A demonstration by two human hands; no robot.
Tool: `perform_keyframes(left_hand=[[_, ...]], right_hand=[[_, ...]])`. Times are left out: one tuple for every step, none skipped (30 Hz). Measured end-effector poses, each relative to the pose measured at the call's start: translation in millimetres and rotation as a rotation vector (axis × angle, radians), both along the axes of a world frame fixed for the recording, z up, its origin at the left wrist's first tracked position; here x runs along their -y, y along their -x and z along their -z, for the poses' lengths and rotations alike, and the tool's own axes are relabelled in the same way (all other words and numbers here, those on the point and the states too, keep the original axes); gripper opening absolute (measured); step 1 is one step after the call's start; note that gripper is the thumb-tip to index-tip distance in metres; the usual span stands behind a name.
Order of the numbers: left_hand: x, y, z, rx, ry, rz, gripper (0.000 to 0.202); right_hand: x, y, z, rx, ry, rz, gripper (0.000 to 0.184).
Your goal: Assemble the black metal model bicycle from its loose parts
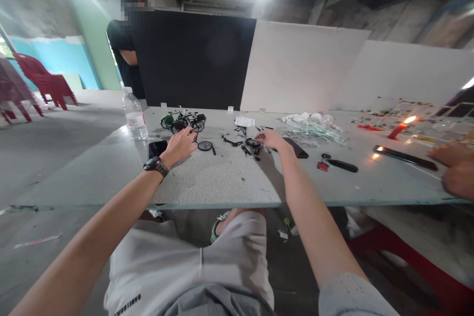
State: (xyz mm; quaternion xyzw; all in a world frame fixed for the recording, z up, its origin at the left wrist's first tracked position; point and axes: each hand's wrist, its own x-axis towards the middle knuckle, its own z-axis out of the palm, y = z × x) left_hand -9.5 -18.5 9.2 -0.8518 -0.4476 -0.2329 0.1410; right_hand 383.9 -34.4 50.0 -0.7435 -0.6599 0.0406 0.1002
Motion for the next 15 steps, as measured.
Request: perform_keyframes(left_hand=[[0,0,-0.1,-0.001,0.002,-0.002,0.031],[0,0,-0.3,-0.002,0.004,-0.005,0.031],[0,0,-0.4,-0.003,0.004,-0.009,0.031],[1,0,-0.5,-0.004,0.004,-0.013,0.031],[1,0,-0.5,-0.006,0.005,-0.016,0.031],[1,0,-0.3,-0.007,0.005,-0.018,0.031],[1,0,-0.1,-0.007,0.006,-0.019,0.030],[0,0,0.2,-0.006,0.006,-0.019,0.030],[0,-1,0.6,-0.005,0.006,-0.019,0.030],[-1,-1,1.0,-0.002,0.005,-0.020,0.030],[-1,-1,1.5,0.000,0.005,-0.019,0.030],[-2,-1,1.8,0.002,0.006,-0.017,0.030],[-3,-1,2.1,0.004,0.009,-0.016,0.030],[-3,0,2.2,0.007,0.013,-0.017,0.030],[-3,0,2.2,0.009,0.018,-0.014,0.030]], right_hand=[[1,-3,-0.6,0.000,-0.017,0.014,0.026],[2,-6,-1.1,0.003,-0.032,0.034,0.027],[3,-10,-1.4,0.008,-0.040,0.056,0.029],[4,-14,-1.4,0.013,-0.040,0.077,0.030],[5,-18,-0.8,0.018,-0.034,0.094,0.030],[6,-21,0.2,0.020,-0.022,0.103,0.030],[6,-22,1.6,0.021,-0.009,0.104,0.030],[5,-23,3.3,0.021,0.003,0.101,0.031],[4,-23,5.2,0.019,0.012,0.094,0.032],[3,-21,6.9,0.015,0.020,0.086,0.034],[1,-20,8.5,0.012,0.027,0.078,0.035],[-1,-18,9.7,0.008,0.035,0.070,0.036],[-2,-16,10.5,0.004,0.040,0.061,0.035],[-4,-15,10.9,0.001,0.045,0.050,0.034],[-5,-14,11.0,-0.002,0.047,0.040,0.032]])
